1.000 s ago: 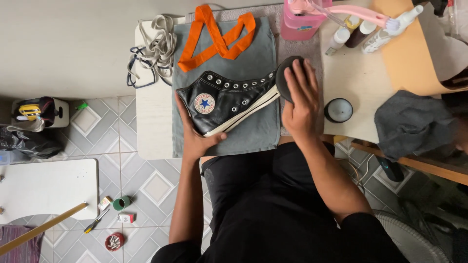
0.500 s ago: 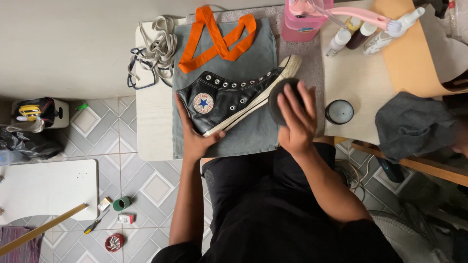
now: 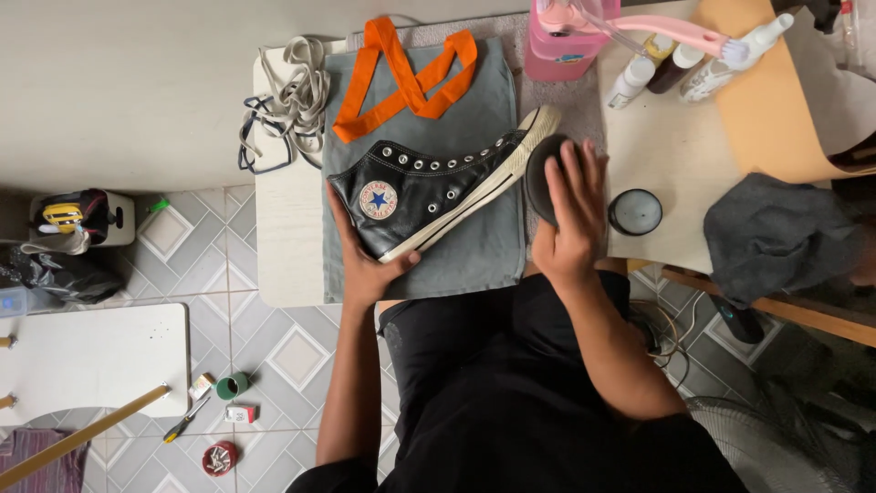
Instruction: The person scrubs a black high-top sneaker with a small black sponge, focusing on the upper fabric, the toe cap, and the white rubber sole. They rotate the shoe to clean different sides and the heel area.
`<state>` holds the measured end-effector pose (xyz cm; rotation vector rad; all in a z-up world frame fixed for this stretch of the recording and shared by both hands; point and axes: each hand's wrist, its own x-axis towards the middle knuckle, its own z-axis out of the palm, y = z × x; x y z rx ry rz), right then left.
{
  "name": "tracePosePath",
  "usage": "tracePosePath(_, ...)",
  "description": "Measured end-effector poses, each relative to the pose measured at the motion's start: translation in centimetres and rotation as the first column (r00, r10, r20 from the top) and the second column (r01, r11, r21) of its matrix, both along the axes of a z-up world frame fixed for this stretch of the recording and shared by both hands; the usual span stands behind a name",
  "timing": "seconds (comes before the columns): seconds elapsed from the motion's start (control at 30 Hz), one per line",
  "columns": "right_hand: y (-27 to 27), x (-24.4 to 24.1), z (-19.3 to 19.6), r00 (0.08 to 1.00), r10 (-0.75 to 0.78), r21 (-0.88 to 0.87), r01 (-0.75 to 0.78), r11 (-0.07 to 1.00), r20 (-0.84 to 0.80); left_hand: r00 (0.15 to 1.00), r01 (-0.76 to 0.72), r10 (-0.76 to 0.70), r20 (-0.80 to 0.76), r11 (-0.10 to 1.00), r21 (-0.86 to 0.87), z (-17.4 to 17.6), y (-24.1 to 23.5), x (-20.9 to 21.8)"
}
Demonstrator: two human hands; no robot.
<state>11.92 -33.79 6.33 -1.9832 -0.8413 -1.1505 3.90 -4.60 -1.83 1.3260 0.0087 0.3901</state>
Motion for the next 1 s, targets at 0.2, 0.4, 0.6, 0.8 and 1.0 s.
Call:
tracePosePath(0.2,3.3,-3.5,-0.6,0.934,0.353,-0.271,-0.355,0.895,-0.057,1.000,-0.019,0.019,0.012,1.000,0.018,-1.3,0.3,-0.1)
tracePosePath(0.4,-1.5,4.0,-2.6,0.972,0.160,-0.249,-0.114,0.962,0.174,0.999,-0.028,0.027,0.022,0.999,0.021,-1.2,0.0,0.0)
tracePosePath(0.6,-4.0,5.9,0.3,0.967,0.030,0.102,-0.057,0.993,0.253,1.000,-0.015,0.012,0.028,0.995,0.098,-0.5,-0.2,-0.4)
tracePosePath(0.8,-2.6,5.0,-0.5,0.921,0.323,0.116,-0.304,0.945,-0.217,0.998,0.006,-0.010,0.058,0.998,0.068,-0.8,-0.2,-0.3)
tracePosePath(1.0,-4.3,8.7,-4.4,0.776,0.212,0.213,-0.102,0.972,-0.595,0.998,0.018,-0.021,0.062,0.999,0.044,-1.4,0.2,-0.4)
